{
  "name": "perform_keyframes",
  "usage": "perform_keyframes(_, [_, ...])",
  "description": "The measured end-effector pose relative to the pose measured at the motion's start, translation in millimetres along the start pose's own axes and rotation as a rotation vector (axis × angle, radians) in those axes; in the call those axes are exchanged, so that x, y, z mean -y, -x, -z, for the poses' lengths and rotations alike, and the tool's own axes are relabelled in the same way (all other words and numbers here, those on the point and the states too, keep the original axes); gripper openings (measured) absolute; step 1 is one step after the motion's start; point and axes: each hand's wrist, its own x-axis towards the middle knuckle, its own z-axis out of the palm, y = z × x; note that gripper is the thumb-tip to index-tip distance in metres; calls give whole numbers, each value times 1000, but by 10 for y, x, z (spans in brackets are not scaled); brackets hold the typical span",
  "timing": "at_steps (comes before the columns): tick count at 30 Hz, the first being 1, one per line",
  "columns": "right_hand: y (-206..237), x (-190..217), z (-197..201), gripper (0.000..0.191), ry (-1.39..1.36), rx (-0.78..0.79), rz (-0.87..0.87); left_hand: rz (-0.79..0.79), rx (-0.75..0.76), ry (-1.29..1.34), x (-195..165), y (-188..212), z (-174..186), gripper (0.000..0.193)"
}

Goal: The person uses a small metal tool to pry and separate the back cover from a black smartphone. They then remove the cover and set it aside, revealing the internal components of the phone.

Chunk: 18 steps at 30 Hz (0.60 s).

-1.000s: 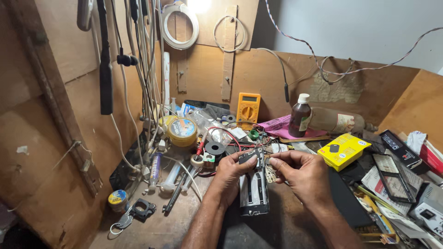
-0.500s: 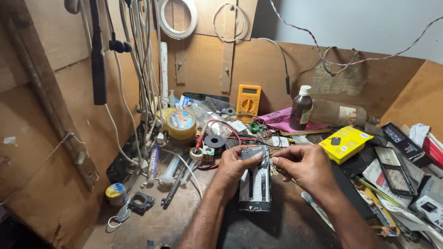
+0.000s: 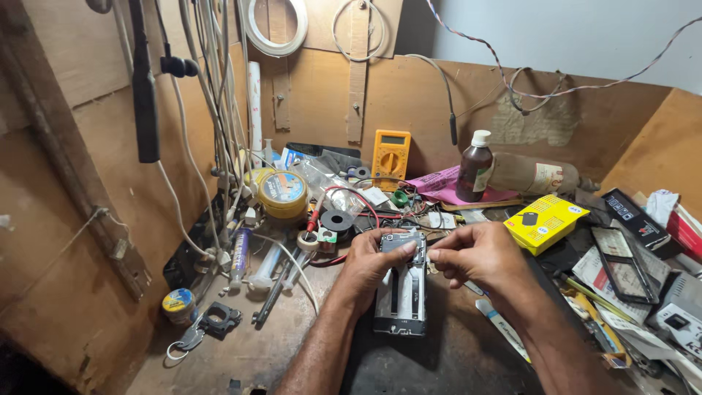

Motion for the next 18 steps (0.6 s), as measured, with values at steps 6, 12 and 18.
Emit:
perform_keyframes(6, [0, -99, 6, 18, -28, -17, 21, -35, 72, 7, 35, -16, 28, 41])
perform_keyframes(12, [-5, -83, 2, 19, -83, -2, -10, -25, 33, 21, 49, -20, 32, 41])
perform_keyframes(18, [138, -224, -126, 20, -307, -81, -110, -6, -3, -25, 15, 7, 7, 41])
